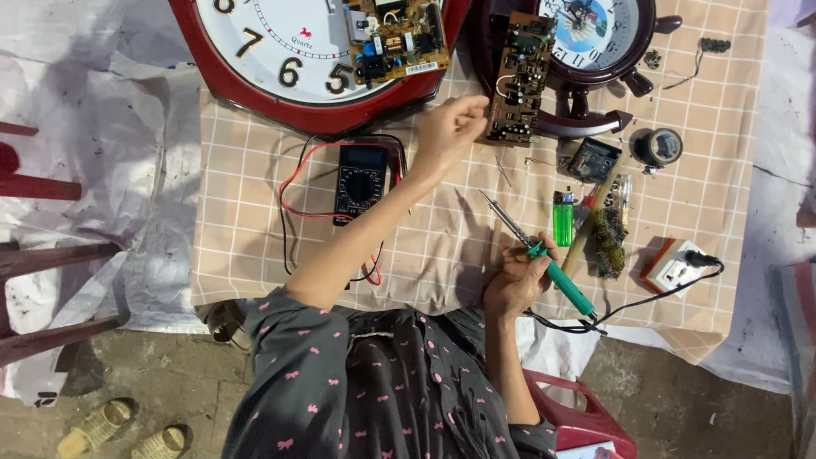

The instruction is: Testing and soldering components on a circuit board using a multimeter and soldering iron.

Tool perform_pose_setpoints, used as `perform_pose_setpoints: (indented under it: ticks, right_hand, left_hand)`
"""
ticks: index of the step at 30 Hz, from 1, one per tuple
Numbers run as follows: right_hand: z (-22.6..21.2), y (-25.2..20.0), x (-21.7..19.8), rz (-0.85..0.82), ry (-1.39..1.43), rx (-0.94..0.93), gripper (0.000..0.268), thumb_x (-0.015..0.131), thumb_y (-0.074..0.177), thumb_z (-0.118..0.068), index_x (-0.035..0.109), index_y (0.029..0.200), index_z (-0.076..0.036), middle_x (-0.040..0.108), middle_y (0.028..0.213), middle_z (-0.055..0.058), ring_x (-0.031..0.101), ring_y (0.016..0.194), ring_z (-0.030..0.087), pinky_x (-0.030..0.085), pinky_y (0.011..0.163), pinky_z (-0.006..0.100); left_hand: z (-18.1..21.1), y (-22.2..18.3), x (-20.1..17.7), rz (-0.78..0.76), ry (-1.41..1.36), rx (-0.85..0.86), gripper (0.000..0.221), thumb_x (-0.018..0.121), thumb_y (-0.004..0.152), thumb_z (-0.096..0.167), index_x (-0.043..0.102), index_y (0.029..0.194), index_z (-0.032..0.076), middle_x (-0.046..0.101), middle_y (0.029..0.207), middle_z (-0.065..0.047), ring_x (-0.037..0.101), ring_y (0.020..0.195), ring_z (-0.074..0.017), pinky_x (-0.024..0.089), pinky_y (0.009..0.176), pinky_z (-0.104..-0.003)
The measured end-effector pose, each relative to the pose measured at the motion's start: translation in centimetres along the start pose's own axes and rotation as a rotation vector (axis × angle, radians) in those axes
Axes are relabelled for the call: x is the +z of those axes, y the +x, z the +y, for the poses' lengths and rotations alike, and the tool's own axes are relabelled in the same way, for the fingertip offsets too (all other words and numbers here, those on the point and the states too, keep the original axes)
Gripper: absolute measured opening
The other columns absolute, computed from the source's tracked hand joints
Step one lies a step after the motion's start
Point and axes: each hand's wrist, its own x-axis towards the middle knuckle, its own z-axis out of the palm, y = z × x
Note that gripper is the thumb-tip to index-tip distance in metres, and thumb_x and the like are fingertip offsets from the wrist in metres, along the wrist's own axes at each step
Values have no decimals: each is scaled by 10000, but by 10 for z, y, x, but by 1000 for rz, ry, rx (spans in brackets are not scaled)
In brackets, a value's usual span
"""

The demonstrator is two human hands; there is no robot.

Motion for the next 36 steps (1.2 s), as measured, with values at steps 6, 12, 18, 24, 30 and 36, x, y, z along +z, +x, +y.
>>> perform_pose_setpoints:
  ticks: [6,12,18,24,30,36]
  right_hand:
    - [-21,-5,20,10,30,62,275,437,909,-300,500,1045,-70,492,863,39,473,609,107,446,571,217]
    - [-21,-5,22,20,28,36,263,442,902,-297,493,1016,-65,456,909,34,427,616,88,424,575,196]
    - [-26,-6,25,-11,15,35,252,441,911,-273,514,1034,-66,492,894,49,498,604,114,459,574,217]
    - [-31,-7,28,-1,42,78,271,498,875,-312,514,1016,-82,498,866,32,515,618,110,461,573,227]
    - [-32,-7,28,-20,7,46,272,438,902,-289,494,1026,-54,511,867,64,521,604,142,470,594,244]
    - [-33,-7,29,-32,11,38,262,427,905,-272,502,1013,-45,500,815,58,522,600,136,459,588,232]
  left_hand:
    - [76,6,-79,462,63,78,332,566,762,430,565,986,185,644,943,33,578,731,-85,447,544,-166]
    - [36,37,-135,432,-344,-411,445,623,714,100,482,1136,82,445,1186,-197,475,1093,-262,366,945,-397]
    - [49,58,-135,477,-455,-564,82,559,723,58,493,765,83,566,819,-99,553,787,-220,497,720,-370]
    - [73,67,-120,517,-444,-634,430,690,605,160,546,990,34,635,965,-86,589,953,-223,470,845,-337]
    - [37,68,-116,491,-428,-427,390,648,671,-29,505,996,132,625,962,-102,557,935,-230,400,862,-440]
    - [10,70,-119,449,-450,-343,431,749,567,90,554,913,256,647,1073,-31,467,1107,-243,199,958,-530]
